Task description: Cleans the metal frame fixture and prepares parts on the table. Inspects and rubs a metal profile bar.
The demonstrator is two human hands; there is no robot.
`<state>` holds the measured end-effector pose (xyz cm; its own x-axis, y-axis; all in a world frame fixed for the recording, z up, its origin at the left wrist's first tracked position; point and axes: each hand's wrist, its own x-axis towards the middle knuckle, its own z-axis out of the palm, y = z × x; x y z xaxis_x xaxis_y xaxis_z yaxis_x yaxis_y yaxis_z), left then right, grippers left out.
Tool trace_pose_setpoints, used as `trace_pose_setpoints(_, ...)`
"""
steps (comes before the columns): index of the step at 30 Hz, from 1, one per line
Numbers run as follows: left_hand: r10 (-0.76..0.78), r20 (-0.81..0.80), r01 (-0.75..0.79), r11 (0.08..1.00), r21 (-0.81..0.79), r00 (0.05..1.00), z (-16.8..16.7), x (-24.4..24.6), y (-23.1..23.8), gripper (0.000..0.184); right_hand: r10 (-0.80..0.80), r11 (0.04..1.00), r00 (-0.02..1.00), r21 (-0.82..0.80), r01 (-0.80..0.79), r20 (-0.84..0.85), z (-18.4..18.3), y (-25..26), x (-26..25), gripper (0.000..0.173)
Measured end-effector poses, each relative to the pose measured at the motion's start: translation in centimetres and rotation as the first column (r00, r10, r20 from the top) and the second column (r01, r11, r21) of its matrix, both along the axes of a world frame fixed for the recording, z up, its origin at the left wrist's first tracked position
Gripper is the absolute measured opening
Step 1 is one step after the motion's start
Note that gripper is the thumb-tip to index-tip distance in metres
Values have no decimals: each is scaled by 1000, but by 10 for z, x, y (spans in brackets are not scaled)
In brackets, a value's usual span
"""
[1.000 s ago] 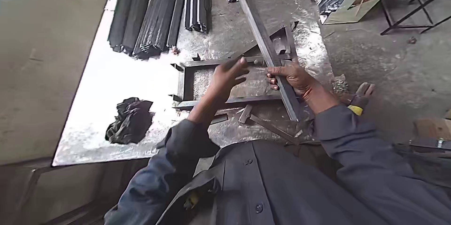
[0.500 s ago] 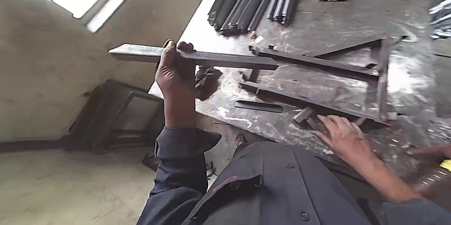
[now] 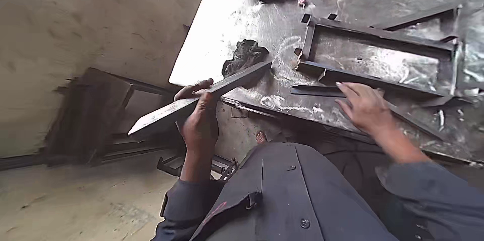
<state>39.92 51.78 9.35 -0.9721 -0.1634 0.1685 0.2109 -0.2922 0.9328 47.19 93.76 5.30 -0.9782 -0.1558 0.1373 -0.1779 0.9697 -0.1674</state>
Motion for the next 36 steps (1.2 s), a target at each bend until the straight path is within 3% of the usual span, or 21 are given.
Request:
trace_pose_setpoints(4, -83, -51, 58, 927, -371, 995, -10, 13, -29, 42, 23, 998, 987, 53, -32, 161, -26, -22, -48, 39)
trace_pose_setpoints(6, -68, -84, 23, 891, -453, 994, -15, 24, -33, 43, -48, 995, 975, -76, 66, 217, -18, -30, -50, 27)
trace_pose_setpoints(7, -57, -99, 5, 889, -457, 993, -15, 31, -32, 41, -111, 959, 957, -222, 173, 267, -10, -38, -46, 25)
trace_pose_setpoints(8, -42, -122, -19, 890, -456, 992, -15, 39, -30, 40, -184, 860, 924, -401, 317, 336, 0, -49, -42, 23)
trace_pose_setpoints(9, -29, -148, -42, 889, -456, 989, -14, 45, -29, 38, -218, 683, 887, -585, 436, 406, 7, -60, -40, 21)
trace_pose_setpoints(11, -14, -195, -79, 884, -461, 981, -12, 56, -27, 37, -125, 203, 879, -856, 476, 459, 25, -80, -44, 20)
trace_pose_setpoints(12, -17, -209, -84, 882, -464, 978, -9, 60, -26, 38, -81, 21, 897, -899, 438, 435, 35, -91, -49, 25)
trace_pose_setpoints(13, -28, -213, -78, 878, -472, 977, -5, 64, -27, 40, -63, -90, 917, -917, 389, 395, 42, -103, -58, 31)
trace_pose_setpoints(15, -64, -217, -54, 865, -499, 974, 5, 69, -29, 42, -31, -211, 953, -934, 290, 303, 52, -130, -84, 35)
trace_pose_setpoints(19, -61, -233, -63, 869, -490, 971, 13, 71, -25, 34, 89, -99, 990, -988, 118, 109, 78, -192, -121, 6)
trace_pose_setpoints(23, -22, -220, -92, 863, -496, 975, 12, 71, -20, 30, 263, 44, 954, -986, -160, -143, 91, -245, -136, 8)
trace_pose_setpoints(25, -27, -214, -84, 866, -494, 977, 13, 71, -19, 30, 395, -44, 890, -973, -228, -227, 90, -264, -134, 4)
trace_pose_setpoints(27, -38, -220, -77, 869, -488, 975, 14, 71, -19, 30, 500, -120, 825, -965, -235, -263, 85, -271, -128, 12)
trace_pose_setpoints(31, -17, -211, -92, 863, -497, 977, 12, 75, -20, 30, 539, 25, 809, -955, -294, -235, 54, -230, -149, 18)
trace_pose_setpoints(36, 47, -198, -143, 854, -501, 979, 14, 85, -1, 29, 322, 164, 946, -986, -15, 39, -3, -155, -200, 8)
